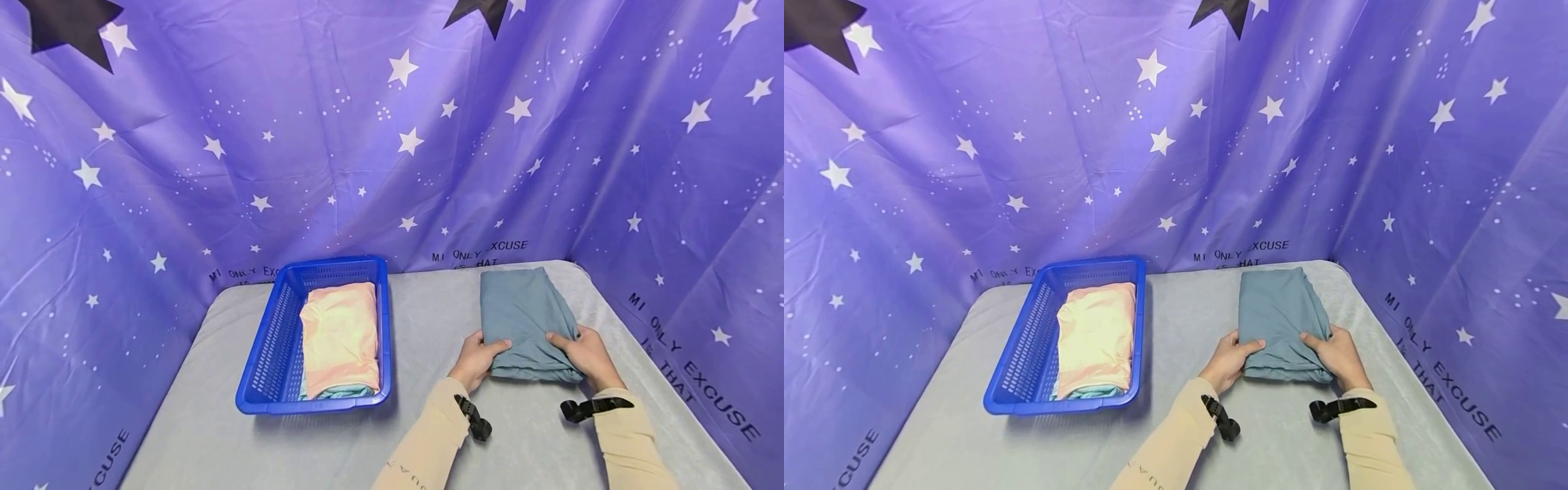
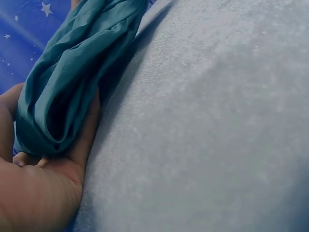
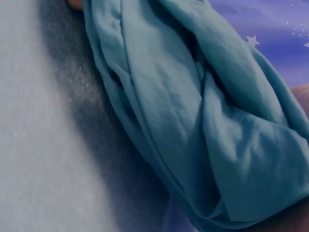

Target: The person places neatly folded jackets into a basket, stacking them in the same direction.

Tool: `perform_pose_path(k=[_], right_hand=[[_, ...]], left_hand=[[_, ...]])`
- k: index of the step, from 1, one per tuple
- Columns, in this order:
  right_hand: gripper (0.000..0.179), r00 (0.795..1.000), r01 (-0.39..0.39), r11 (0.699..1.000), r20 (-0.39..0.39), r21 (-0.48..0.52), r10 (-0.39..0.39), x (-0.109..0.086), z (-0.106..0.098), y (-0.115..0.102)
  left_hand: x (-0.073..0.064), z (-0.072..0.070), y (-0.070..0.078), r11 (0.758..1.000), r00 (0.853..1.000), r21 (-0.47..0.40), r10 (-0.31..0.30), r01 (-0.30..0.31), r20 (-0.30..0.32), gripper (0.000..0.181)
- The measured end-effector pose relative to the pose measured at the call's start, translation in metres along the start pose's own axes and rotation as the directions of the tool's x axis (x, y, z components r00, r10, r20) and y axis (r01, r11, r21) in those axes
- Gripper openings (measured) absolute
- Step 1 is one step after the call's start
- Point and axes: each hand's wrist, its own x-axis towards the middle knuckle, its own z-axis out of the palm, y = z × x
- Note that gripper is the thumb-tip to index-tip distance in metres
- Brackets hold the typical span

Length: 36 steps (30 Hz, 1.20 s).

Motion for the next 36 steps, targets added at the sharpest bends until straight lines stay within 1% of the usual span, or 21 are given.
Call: perform_pose_path(k=[5,8,10,12,14,17,22,25,29,31,36], right_hand=[[0.056,0.999,0.005,1.0,-0.043,0.02,-0.004,-0.003,0.002,-0.006],[0.056,0.998,0.002,0.999,-0.058,0.034,0.0,-0.005,0.003,-0.009],[0.057,0.998,0.004,0.999,-0.058,0.04,-0.001,-0.007,0.004,-0.013],[0.058,0.999,0.006,0.999,-0.051,0.046,-0.004,-0.009,0.004,-0.015],[0.058,0.999,0.011,0.998,-0.042,0.056,-0.009,-0.012,0.004,-0.019],[0.06,0.999,0.027,0.997,-0.034,0.071,-0.025,-0.015,0.005,-0.024],[0.062,0.997,0.06,0.993,-0.054,0.1,-0.055,-0.02,0.006,-0.034],[0.061,0.995,0.078,0.989,-0.076,0.13,-0.068,-0.022,0.009,-0.041],[0.062,0.992,0.11,0.98,-0.086,0.168,-0.096,-0.022,0.015,-0.051],[0.062,0.99,0.119,0.979,-0.091,0.164,-0.105,-0.022,0.018,-0.055],[0.057,0.985,0.148,0.976,-0.108,0.159,-0.132,-0.024,0.025,-0.065]], left_hand=[[0.001,-0.002,-0.003,0.999,1.0,-0.043,0.029,-0.029,-0.013,0.036],[0.001,-0.002,-0.004,0.997,0.999,-0.061,0.04,-0.042,-0.036,0.036],[-0.001,-0.002,-0.002,0.997,0.997,-0.049,0.049,-0.052,-0.062,0.036],[-0.004,-0.003,0.001,0.998,0.994,-0.017,0.06,-0.061,-0.087,0.034],[-0.008,-0.004,0.005,0.998,0.992,0.011,0.068,-0.068,-0.107,0.032],[-0.016,-0.005,0.015,0.996,0.989,0.038,0.089,-0.085,-0.115,0.029],[-0.028,-0.006,0.034,0.991,0.986,0.052,0.127,-0.122,-0.112,0.026],[-0.035,-0.007,0.046,0.987,0.982,0.065,0.154,-0.147,-0.112,0.028],[-0.042,-0.013,0.059,0.982,0.977,0.085,0.178,-0.169,-0.118,0.031],[-0.044,-0.016,0.064,0.98,0.975,0.091,0.189,-0.179,-0.118,0.031],[-0.051,-0.025,0.073,0.979,0.974,0.072,0.197,-0.19,-0.115,0.03]])
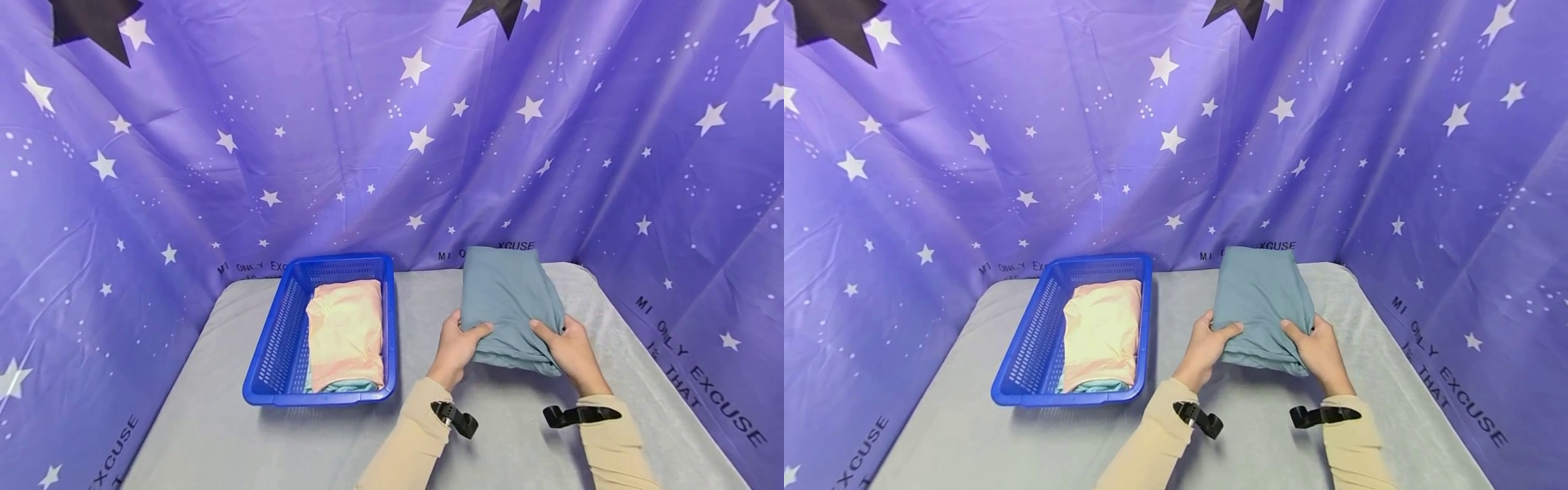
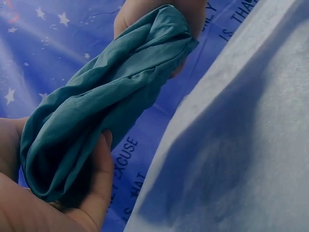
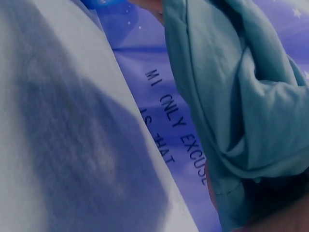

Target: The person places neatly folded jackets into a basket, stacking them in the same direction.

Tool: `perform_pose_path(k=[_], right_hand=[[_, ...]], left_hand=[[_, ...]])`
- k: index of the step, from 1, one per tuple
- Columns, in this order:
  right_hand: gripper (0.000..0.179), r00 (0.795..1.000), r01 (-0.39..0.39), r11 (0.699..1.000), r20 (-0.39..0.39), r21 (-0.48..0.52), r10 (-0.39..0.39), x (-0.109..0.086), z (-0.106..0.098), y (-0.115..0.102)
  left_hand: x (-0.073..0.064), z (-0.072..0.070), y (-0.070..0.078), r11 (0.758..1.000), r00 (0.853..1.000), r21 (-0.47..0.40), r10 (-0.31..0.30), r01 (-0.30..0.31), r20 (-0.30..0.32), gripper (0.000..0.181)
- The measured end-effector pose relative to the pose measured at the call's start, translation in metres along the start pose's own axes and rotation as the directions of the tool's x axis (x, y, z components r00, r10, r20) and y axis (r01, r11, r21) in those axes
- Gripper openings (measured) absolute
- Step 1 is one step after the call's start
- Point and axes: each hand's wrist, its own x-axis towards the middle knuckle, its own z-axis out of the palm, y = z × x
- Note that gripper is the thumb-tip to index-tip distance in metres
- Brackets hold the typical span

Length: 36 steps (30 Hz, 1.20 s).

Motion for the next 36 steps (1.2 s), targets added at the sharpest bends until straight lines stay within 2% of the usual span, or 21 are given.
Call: perform_pose_path(k=[9,16,22,26,30,36], right_hand=[[0.057,0.999,0.034,0.999,0.028,0.027,-0.035,-0.001,0.01,-0.015],[0.056,0.995,0.05,0.997,0.081,0.06,-0.055,-0.002,0.026,-0.028],[0.052,0.994,0.053,0.988,0.09,0.147,-0.066,-0.004,0.036,-0.038],[0.052,0.99,0.043,0.981,0.124,0.188,-0.068,-0.005,0.043,-0.047],[0.055,0.984,0.029,0.978,0.163,0.208,-0.064,-0.004,0.05,-0.057],[0.054,0.973,0.055,0.973,0.206,0.225,-0.102,-0.002,0.063,-0.066]], left_hand=[[-0.006,-0.018,0.012,1.0,0.999,0.0,0.011,-0.011,0.034,0.034],[-0.017,-0.034,0.025,0.995,0.998,0.087,0.044,-0.04,-0.046,0.046],[-0.025,-0.046,0.036,0.987,0.995,0.142,0.086,-0.079,-0.045,0.052],[-0.029,-0.057,0.043,0.984,0.994,0.149,0.106,-0.099,-0.04,0.052],[-0.032,-0.071,0.05,0.983,0.995,0.154,0.101,-0.096,-0.027,0.053],[-0.037,-0.095,0.059,0.976,0.995,0.196,0.103,-0.098,-0.016,0.051]])
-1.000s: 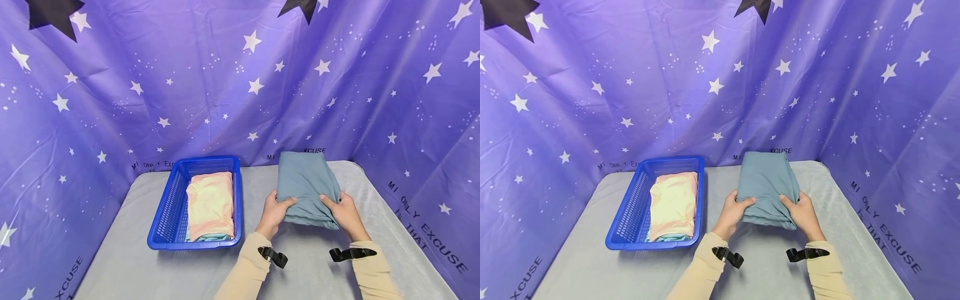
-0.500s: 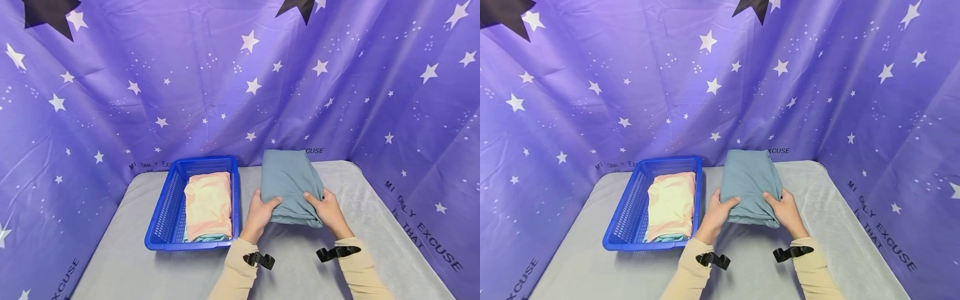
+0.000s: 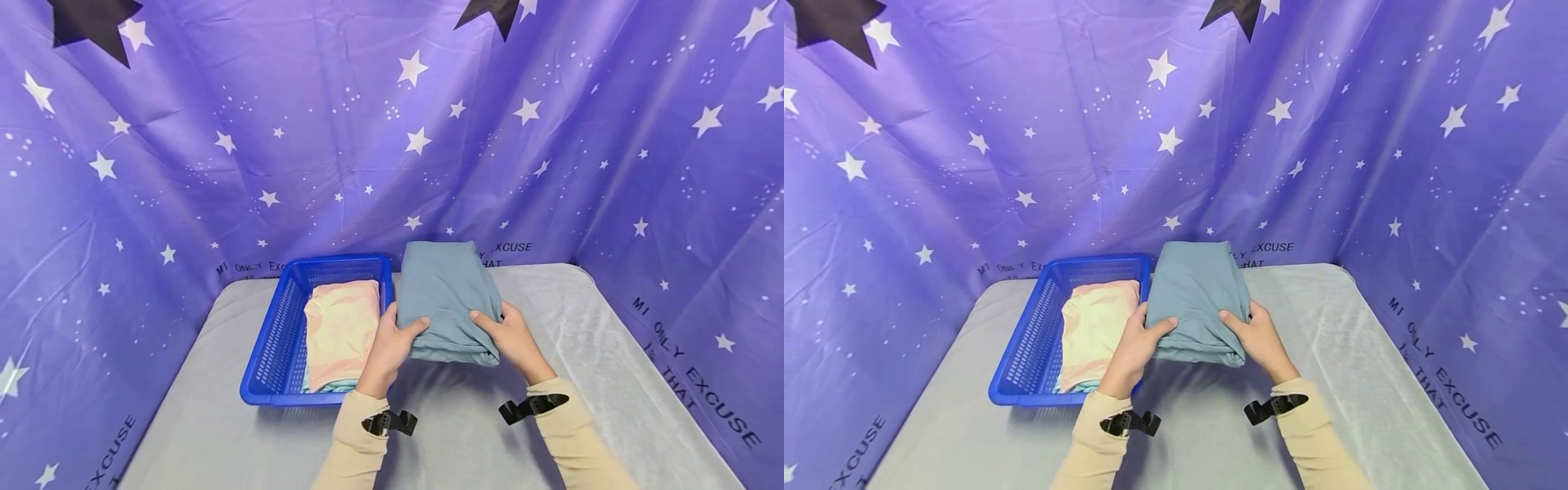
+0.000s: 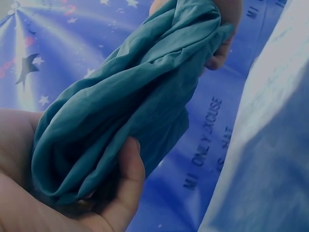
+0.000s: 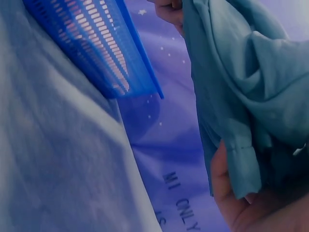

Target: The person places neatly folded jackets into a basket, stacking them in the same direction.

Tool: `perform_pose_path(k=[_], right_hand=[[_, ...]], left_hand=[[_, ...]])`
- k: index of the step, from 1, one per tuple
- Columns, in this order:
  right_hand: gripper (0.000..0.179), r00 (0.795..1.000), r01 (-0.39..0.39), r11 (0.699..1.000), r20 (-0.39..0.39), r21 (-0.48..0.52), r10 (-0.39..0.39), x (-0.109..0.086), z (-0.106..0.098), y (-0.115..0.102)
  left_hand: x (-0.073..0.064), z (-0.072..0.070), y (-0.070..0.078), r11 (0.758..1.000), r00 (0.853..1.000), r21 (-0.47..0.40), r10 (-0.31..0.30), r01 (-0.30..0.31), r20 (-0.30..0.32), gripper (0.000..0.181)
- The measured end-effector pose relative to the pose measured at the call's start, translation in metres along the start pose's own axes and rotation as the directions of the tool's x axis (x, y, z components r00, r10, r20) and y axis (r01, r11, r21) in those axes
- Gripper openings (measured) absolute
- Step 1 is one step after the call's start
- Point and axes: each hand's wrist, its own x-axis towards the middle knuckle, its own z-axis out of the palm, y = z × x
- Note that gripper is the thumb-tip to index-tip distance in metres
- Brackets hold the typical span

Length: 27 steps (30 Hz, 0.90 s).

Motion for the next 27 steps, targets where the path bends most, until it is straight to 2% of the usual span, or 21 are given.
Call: perform_pose_path(k=[6,13,20,27], right_hand=[[0.052,0.998,0.026,0.999,0.05,0.024,-0.028,0.004,0.013,-0.003],[0.051,0.994,0.043,0.998,0.097,0.051,-0.048,0.005,0.024,-0.007],[0.048,0.988,0.042,0.998,0.144,0.054,-0.049,0.007,0.038,-0.012],[0.039,0.978,0.035,0.996,0.203,0.085,-0.052,0.01,0.056,-0.011]], left_hand=[[-0.006,-0.021,0.003,1.0,1.0,0.017,-0.001,0.001,0.0,0.052],[-0.012,-0.039,0.004,0.999,1.0,0.039,0.004,-0.004,-0.013,0.053],[-0.013,-0.059,-0.002,1.0,0.999,0.018,-0.02,0.021,-0.027,0.051],[-0.017,-0.079,-0.004,0.998,0.999,0.056,-0.025,0.028,-0.048,0.05]])
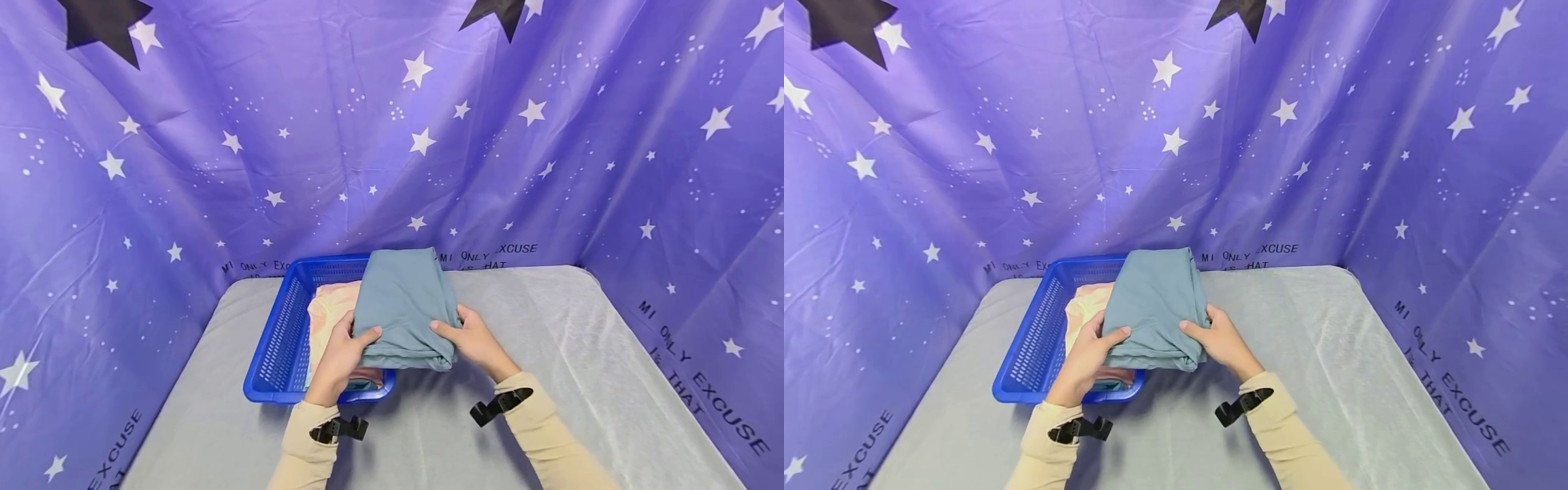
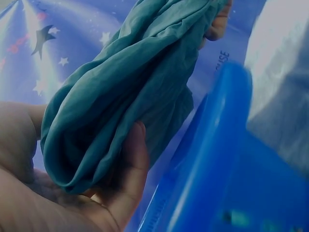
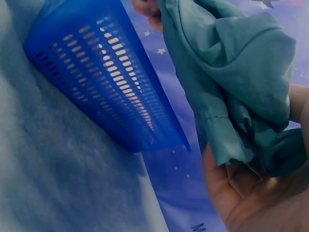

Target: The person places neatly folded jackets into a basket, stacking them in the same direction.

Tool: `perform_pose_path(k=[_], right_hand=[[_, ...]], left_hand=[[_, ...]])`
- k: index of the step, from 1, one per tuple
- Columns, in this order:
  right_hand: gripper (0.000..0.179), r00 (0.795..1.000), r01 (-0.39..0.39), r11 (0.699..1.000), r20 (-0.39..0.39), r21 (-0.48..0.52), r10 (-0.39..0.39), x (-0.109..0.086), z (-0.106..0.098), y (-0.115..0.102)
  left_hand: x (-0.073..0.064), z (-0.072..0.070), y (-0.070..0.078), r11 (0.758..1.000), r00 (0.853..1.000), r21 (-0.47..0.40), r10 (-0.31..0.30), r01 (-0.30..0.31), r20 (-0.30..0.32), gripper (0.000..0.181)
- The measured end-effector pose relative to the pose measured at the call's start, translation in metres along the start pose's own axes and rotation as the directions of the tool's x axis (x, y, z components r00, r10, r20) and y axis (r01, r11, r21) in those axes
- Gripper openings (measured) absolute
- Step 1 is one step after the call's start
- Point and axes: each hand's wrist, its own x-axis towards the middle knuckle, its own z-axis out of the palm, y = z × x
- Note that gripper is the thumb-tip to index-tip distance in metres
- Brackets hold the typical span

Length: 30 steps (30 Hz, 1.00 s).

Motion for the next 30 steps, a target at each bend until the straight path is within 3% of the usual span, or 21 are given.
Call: perform_pose_path(k=[8,19,30], right_hand=[[0.043,0.999,-0.003,1.0,0.054,-0.018,0.004,0.005,0.014,0.001],[0.046,0.99,-0.028,1.0,0.136,-0.007,0.029,0.01,0.037,0.0],[0.045,0.989,-0.048,0.998,0.136,-0.041,0.053,0.02,0.06,-0.004]], left_hand=[[-0.003,-0.018,-0.001,1.0,0.999,0.021,-0.013,0.013,-0.041,0.049],[-0.012,-0.043,-0.004,0.998,0.998,0.059,-0.031,0.034,-0.053,0.05],[-0.014,-0.068,0.0,0.987,0.997,0.145,-0.059,0.067,-0.056,0.057]])
